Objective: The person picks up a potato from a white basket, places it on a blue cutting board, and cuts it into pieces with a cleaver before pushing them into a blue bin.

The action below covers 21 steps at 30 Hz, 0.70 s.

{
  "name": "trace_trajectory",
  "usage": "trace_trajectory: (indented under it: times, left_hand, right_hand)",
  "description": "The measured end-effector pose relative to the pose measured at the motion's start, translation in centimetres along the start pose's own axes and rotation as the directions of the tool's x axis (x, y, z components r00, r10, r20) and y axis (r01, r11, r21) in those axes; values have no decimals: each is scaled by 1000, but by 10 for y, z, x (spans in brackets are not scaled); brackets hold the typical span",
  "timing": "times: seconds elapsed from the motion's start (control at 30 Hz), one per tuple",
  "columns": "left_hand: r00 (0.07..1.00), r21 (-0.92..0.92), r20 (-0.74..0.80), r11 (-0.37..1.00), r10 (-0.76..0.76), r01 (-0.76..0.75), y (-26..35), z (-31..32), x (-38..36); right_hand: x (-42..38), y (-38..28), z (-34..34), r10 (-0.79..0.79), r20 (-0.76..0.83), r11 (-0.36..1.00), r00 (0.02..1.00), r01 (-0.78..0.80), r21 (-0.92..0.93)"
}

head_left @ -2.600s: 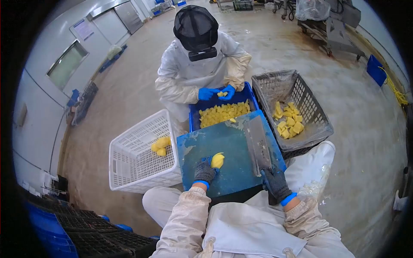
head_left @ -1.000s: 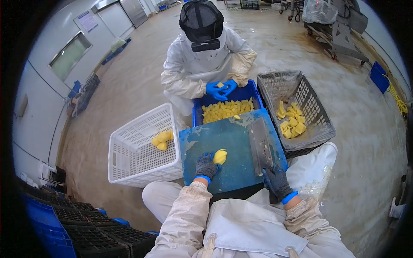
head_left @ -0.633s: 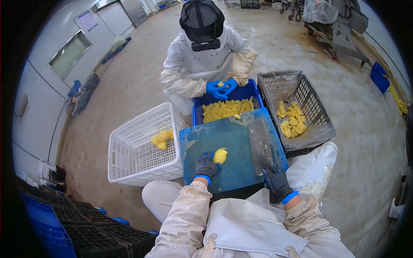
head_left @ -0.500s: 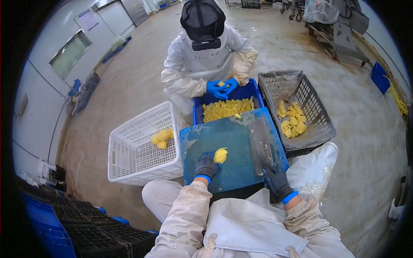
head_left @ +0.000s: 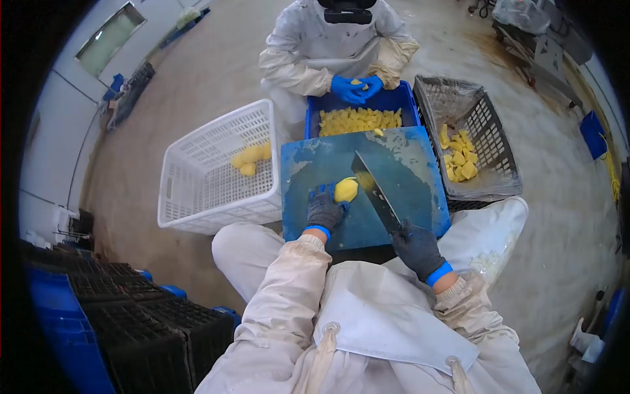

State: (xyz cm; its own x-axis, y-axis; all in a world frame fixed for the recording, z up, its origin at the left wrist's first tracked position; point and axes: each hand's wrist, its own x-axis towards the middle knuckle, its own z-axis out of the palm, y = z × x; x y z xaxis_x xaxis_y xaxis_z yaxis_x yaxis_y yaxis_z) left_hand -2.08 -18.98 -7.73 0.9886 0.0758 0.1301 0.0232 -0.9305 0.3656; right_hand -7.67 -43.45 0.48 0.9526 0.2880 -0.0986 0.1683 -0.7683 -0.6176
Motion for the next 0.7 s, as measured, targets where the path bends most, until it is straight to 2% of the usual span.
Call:
trace_trajectory:
  times: [0.03, 0.1, 0.17, 0.23, 0.43, 0.7]
  left_hand:
    - [1000, -4, 1, 1000, -3, 3, -3, 0, -2]
    - [1000, -180, 2, 984, -17, 17, -12, -3, -6]
    - [1000, -164, 11, 986, -9, 11, -18, 0, -9]
    - [1000, -152, 19, 988, -7, 9, -18, 0, -11]
    - [998, -160, 53, 986, -32, 40, -14, -4, -7]
    - [999, -170, 23, 985, -39, 42, -14, -3, -8]
  right_hand:
    - [2, -2, 2, 9, 12, 995, 1000, -8, -97]
    - [5, -2, 4, 5, 27, 993, 1000, -2, -116]
    - [5, -1, 4, 1, 44, 990, 999, 5, -138]
    - [0, -3, 2, -58, -17, 985, 998, 55, -161]
    - [1, -16, 4, -51, 19, 989, 999, 53, -140]
    - [6, -18, 7, -89, 41, 981, 995, 95, -168]
